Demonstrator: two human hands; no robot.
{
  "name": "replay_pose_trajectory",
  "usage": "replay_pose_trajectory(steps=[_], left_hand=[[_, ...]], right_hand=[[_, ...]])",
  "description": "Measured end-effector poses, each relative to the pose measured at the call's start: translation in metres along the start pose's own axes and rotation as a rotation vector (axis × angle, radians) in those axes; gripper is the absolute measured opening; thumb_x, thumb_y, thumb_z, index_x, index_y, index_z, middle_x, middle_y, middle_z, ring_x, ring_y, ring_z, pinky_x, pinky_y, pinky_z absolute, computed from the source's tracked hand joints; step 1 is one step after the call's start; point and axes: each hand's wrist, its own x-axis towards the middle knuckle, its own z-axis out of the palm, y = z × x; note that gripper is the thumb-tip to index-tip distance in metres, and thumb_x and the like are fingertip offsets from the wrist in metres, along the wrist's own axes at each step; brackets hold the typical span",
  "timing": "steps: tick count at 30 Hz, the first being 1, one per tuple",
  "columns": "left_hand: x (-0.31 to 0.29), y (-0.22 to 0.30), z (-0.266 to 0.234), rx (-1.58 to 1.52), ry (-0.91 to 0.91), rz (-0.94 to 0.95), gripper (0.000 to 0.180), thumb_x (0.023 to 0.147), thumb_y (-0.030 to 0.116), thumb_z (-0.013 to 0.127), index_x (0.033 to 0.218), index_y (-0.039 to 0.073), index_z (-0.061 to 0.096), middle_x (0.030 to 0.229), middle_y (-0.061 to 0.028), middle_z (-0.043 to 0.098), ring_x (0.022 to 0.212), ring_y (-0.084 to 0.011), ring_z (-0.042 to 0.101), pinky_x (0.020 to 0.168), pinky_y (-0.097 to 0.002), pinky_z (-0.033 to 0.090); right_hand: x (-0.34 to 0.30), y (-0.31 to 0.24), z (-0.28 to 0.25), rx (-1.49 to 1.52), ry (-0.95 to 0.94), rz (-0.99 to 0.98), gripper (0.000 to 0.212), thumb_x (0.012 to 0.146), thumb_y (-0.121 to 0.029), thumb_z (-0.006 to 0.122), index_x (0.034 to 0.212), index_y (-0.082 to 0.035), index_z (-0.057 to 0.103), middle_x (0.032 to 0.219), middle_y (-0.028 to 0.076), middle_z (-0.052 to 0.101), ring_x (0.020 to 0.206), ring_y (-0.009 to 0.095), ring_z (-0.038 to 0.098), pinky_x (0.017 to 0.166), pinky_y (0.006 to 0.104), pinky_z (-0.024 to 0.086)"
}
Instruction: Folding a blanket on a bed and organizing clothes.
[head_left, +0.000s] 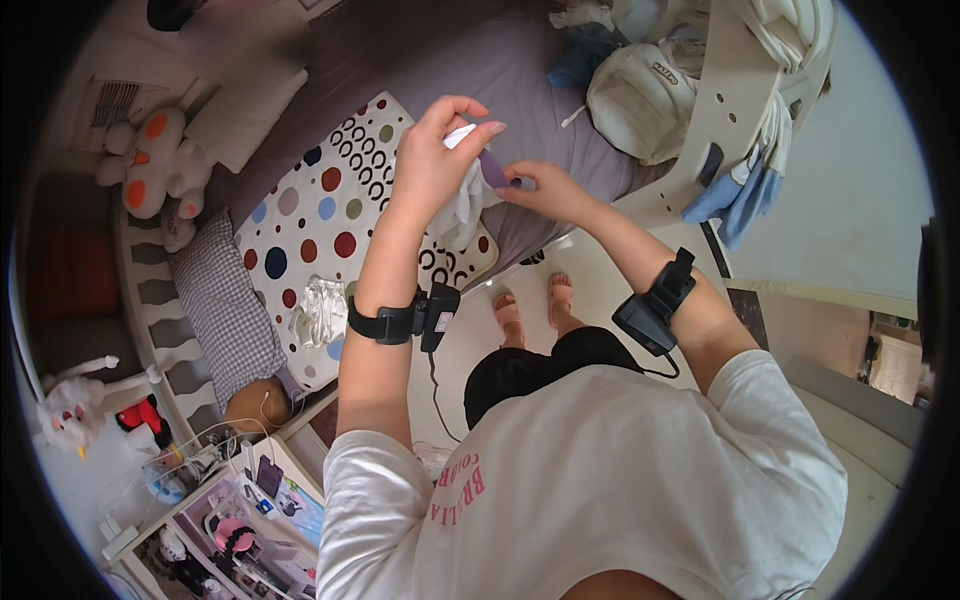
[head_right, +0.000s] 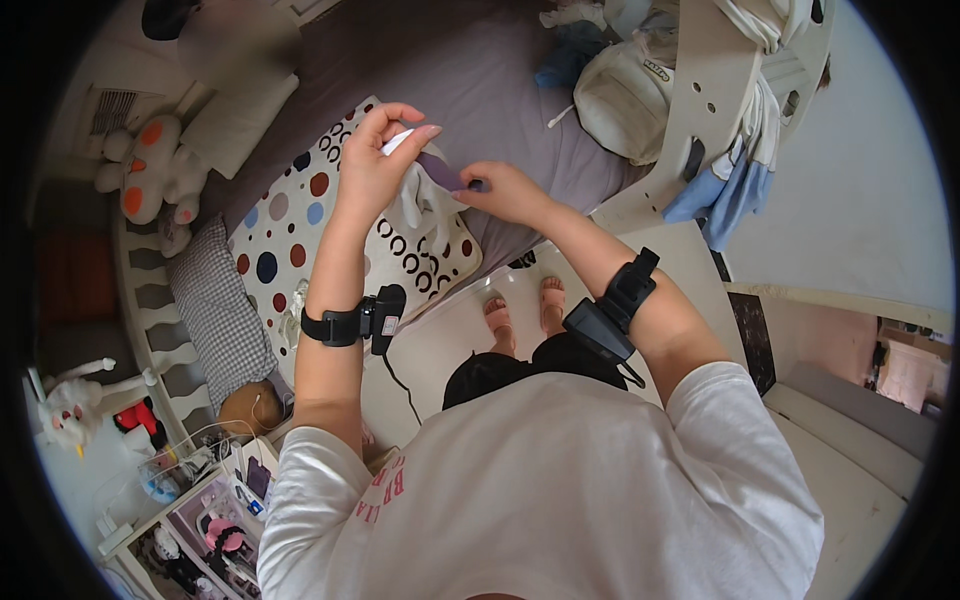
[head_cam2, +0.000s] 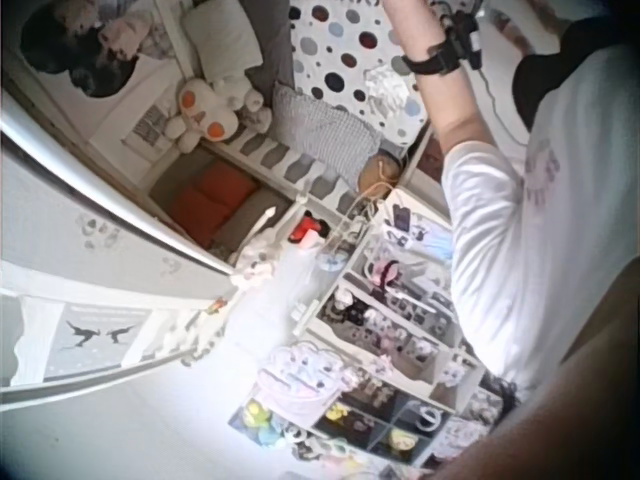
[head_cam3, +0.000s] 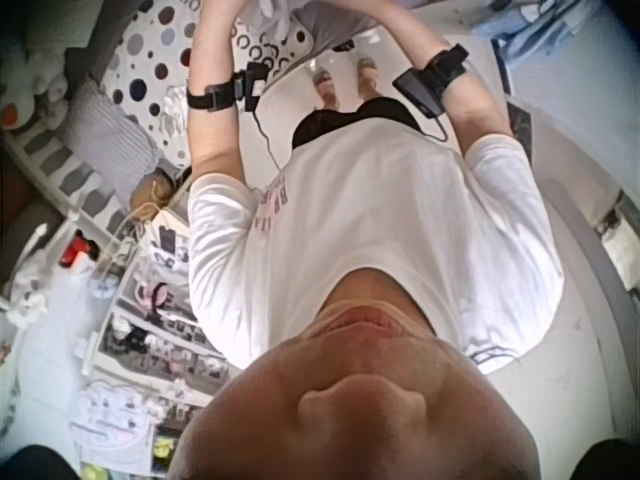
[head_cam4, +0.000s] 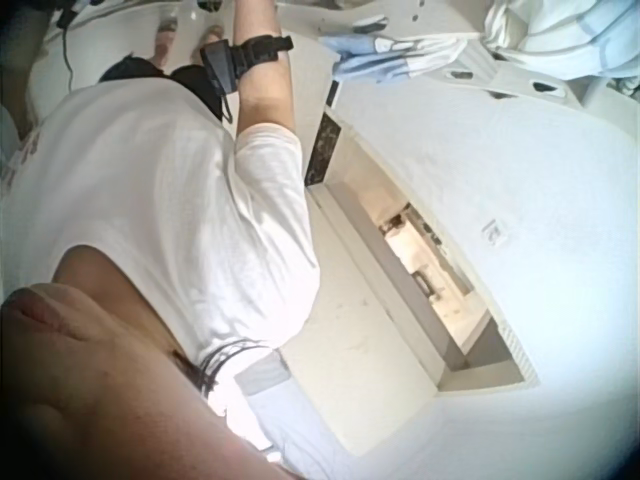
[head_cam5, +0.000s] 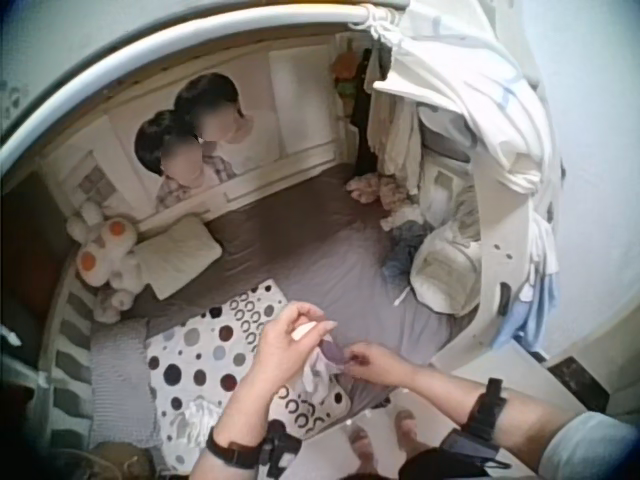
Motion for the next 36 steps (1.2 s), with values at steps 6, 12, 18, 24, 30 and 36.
replay_pose_trajectory(steps=[6,12,18,24,30,36], left_hand=[[-0.003,0.004,-0.034,0.246,0.026,-0.031,0.027,0.068,0.019,0.069,0.087,0.005,0.057,0.063,0.0004,0.053,0.058,-0.0052,0.049,0.053,-0.0189,0.038],[-0.008,-0.015,-0.043,0.675,-0.031,-0.001,0.026,0.068,0.034,0.063,0.087,0.015,0.064,0.088,-0.0076,0.059,0.078,-0.0250,0.058,0.068,-0.0325,0.046],[-0.003,-0.026,-0.028,0.583,0.123,0.152,0.015,0.071,0.016,0.057,0.084,0.010,0.064,0.088,-0.0058,0.057,0.073,-0.0246,0.056,0.065,-0.0336,0.045],[-0.007,-0.019,-0.019,0.269,-0.023,0.279,0.015,0.074,0.015,0.056,0.082,0.003,0.061,0.077,-0.0089,0.058,0.068,-0.0189,0.056,0.061,-0.0281,0.043],[-0.027,-0.021,-0.017,0.243,-0.497,-0.235,0.025,0.079,0.027,0.055,0.081,0.002,0.059,0.057,-0.0149,0.056,0.054,-0.0267,0.056,0.055,-0.0342,0.044],[-0.019,-0.014,-0.016,0.649,-0.106,-0.011,0.025,0.079,0.026,0.052,0.094,0.007,0.055,0.063,-0.0156,0.059,0.063,-0.0323,0.057,0.059,-0.0399,0.045]], right_hand=[[0.005,-0.026,-0.016,0.291,0.153,0.251,0.016,0.079,-0.019,0.051,0.082,-0.004,0.051,0.068,-0.001,0.047,0.066,0.008,0.043,0.059,0.0227,0.036],[0.015,-0.050,-0.054,0.381,0.229,0.024,0.016,0.082,-0.016,0.047,0.072,-0.004,0.050,0.066,-0.006,0.044,0.063,0.002,0.038,0.057,0.0181,0.031],[-0.001,-0.054,-0.055,-0.214,-0.138,0.200,0.032,0.078,-0.024,0.051,0.096,0.000,0.059,0.089,0.018,0.060,0.085,0.025,0.058,0.076,0.0306,0.043],[-0.011,-0.020,-0.051,-0.688,-0.142,0.489,0.031,0.075,-0.024,0.053,0.096,-0.001,0.057,0.088,0.021,0.059,0.086,0.034,0.055,0.076,0.0392,0.043],[-0.003,-0.025,-0.067,-0.559,0.492,0.200,0.017,0.074,-0.017,0.052,0.086,-0.005,0.049,0.065,0.017,0.056,0.065,0.036,0.055,0.060,0.0430,0.043],[0.009,-0.072,-0.058,-0.476,0.686,0.053,0.016,0.074,-0.014,0.050,0.088,-0.010,0.043,0.056,0.013,0.051,0.056,0.030,0.053,0.051,0.0394,0.039]])
